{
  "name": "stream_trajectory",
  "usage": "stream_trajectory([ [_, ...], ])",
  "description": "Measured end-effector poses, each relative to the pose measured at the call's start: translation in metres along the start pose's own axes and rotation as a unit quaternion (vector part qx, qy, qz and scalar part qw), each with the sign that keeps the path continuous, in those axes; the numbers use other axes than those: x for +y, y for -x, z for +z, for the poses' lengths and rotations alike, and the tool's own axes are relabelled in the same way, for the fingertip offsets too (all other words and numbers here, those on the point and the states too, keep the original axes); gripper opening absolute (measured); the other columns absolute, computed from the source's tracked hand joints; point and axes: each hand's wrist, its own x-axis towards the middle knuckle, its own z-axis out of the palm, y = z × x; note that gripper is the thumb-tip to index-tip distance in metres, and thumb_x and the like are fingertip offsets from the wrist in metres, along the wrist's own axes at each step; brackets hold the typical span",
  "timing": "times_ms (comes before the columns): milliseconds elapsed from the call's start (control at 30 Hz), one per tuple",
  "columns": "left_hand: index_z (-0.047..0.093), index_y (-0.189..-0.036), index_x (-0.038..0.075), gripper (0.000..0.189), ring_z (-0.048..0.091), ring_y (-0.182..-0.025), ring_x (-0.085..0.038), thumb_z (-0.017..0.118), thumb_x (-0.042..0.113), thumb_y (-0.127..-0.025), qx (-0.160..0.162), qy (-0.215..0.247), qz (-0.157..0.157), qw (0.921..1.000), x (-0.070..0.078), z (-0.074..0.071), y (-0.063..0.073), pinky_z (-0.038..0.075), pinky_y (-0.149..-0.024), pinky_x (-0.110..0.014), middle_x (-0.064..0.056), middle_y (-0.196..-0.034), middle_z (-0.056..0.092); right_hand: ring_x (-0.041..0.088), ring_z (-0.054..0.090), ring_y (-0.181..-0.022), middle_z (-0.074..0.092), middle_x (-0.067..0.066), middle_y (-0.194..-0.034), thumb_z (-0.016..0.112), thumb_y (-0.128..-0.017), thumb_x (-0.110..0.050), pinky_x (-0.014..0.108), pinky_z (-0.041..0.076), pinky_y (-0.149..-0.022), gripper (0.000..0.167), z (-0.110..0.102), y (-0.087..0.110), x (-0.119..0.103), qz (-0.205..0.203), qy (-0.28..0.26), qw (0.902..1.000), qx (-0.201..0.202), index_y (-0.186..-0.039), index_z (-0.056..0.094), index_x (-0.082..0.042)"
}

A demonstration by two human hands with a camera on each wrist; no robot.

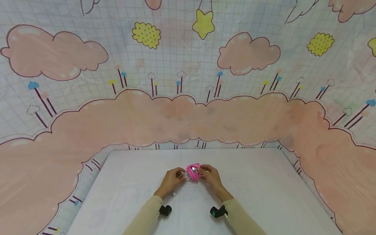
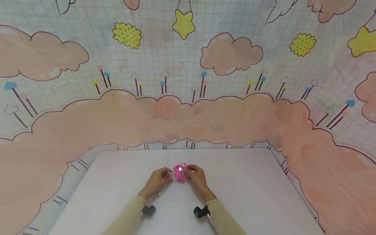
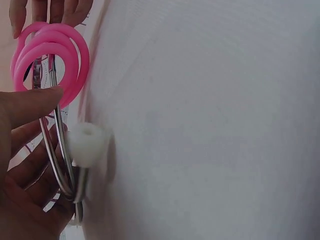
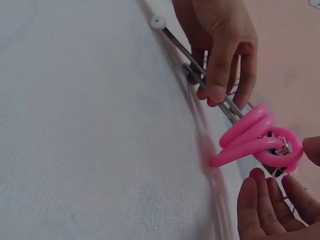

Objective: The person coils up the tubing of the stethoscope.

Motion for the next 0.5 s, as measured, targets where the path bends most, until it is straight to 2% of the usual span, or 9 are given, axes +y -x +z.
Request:
stream_trajectory([
  [267, 0.068, -0.111, 0.008, 0.029, 0.062, -0.086, -0.015, 0.077, 0.013, -0.084, 0.003, -0.011, -0.001, 0.9999, -0.001, 0.0, 0.003, 0.052, -0.08, -0.035, -0.004, -0.092, 0.069, 0.02, 0.067, -0.095, 0.065, 0.016, -0.119, 0.066, -0.094, -0.024, 0.034, 0.057, -0.085, 0.035, -0.007, 0.004, 0.001, -0.002, 0.022, 0.9998, -0.002, -0.12, 0.063, -0.002],
  [400, 0.068, -0.109, 0.005, 0.028, 0.063, -0.086, -0.017, 0.077, 0.012, -0.083, 0.034, -0.016, 0.015, 0.9992, -0.001, -0.002, 0.008, 0.053, -0.079, -0.034, -0.006, -0.093, 0.069, 0.02, 0.067, -0.097, 0.063, 0.014, -0.122, 0.066, -0.094, -0.024, 0.034, 0.057, -0.086, 0.036, -0.01, 0.01, 0.0, 0.002, 0.031, 0.9995, 0.002, -0.122, 0.061, -0.002],
  [500, 0.069, -0.107, 0.003, 0.026, 0.064, -0.087, -0.02, 0.076, 0.01, -0.083, 0.07, -0.02, 0.029, 0.9969, -0.003, -0.002, 0.013, 0.053, -0.08, -0.035, -0.009, -0.095, 0.069, 0.02, 0.067, -0.098, 0.063, 0.015, -0.121, 0.065, -0.094, -0.02, 0.035, 0.057, -0.085, 0.034, -0.013, 0.015, -0.001, -0.005, 0.038, 0.9993, 0.005, -0.122, 0.061, 0.001],
])
